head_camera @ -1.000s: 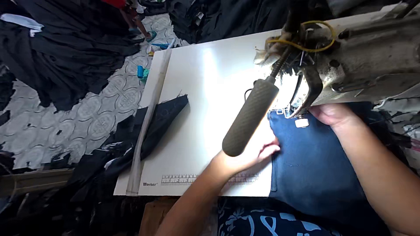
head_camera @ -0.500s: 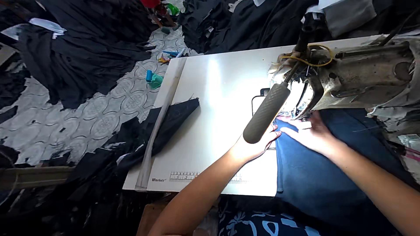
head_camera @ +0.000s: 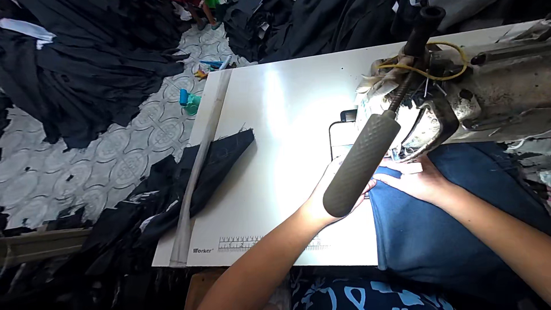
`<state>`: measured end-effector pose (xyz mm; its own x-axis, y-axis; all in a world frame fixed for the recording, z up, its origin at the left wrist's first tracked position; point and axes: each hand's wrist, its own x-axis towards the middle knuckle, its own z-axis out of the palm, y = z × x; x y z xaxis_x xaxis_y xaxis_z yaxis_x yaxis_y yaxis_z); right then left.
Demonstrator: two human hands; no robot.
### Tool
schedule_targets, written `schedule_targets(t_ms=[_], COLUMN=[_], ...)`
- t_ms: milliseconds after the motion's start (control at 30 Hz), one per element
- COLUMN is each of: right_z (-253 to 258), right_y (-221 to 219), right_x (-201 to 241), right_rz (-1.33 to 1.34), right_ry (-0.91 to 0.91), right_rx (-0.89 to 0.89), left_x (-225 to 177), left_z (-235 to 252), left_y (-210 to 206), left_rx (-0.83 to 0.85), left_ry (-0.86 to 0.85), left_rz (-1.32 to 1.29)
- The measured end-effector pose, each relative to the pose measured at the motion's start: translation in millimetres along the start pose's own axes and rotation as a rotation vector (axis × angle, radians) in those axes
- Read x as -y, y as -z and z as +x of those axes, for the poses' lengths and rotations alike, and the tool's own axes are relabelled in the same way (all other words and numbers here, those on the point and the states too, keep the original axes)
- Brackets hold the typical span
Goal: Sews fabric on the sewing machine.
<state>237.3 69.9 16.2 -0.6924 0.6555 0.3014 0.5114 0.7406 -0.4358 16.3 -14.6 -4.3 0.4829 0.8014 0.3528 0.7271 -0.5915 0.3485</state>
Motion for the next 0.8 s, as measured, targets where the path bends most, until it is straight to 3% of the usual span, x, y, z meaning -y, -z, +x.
schedule_targets(t_ms=[367,533,667,800], right_z=[9.8,-27.3,-77.9,-100.0], right_y=[13.0,19.7,3.3,-10.4], right_x=[4.9,45.6,87.5,100.1], right_rz=[-0.051,-0.184,-0.210,-0.199], right_ry=[-0.157,0.058,0.063,-0.018], right_rx=[0.215,-0.119,-0.036,0.022], left_x=[8.0,20.2,19.4,9.1], left_z=[1.8,-3.0,1.3,8.3], left_y=[-2.5,-14.2,-10.4,5.5], left_rx=[0.010,0.019,-0.006,-0.103], left_ry=[0.052,0.112,0.108,0.003], left_rz=[-0.036,-0.070,-0.097,-0.126])
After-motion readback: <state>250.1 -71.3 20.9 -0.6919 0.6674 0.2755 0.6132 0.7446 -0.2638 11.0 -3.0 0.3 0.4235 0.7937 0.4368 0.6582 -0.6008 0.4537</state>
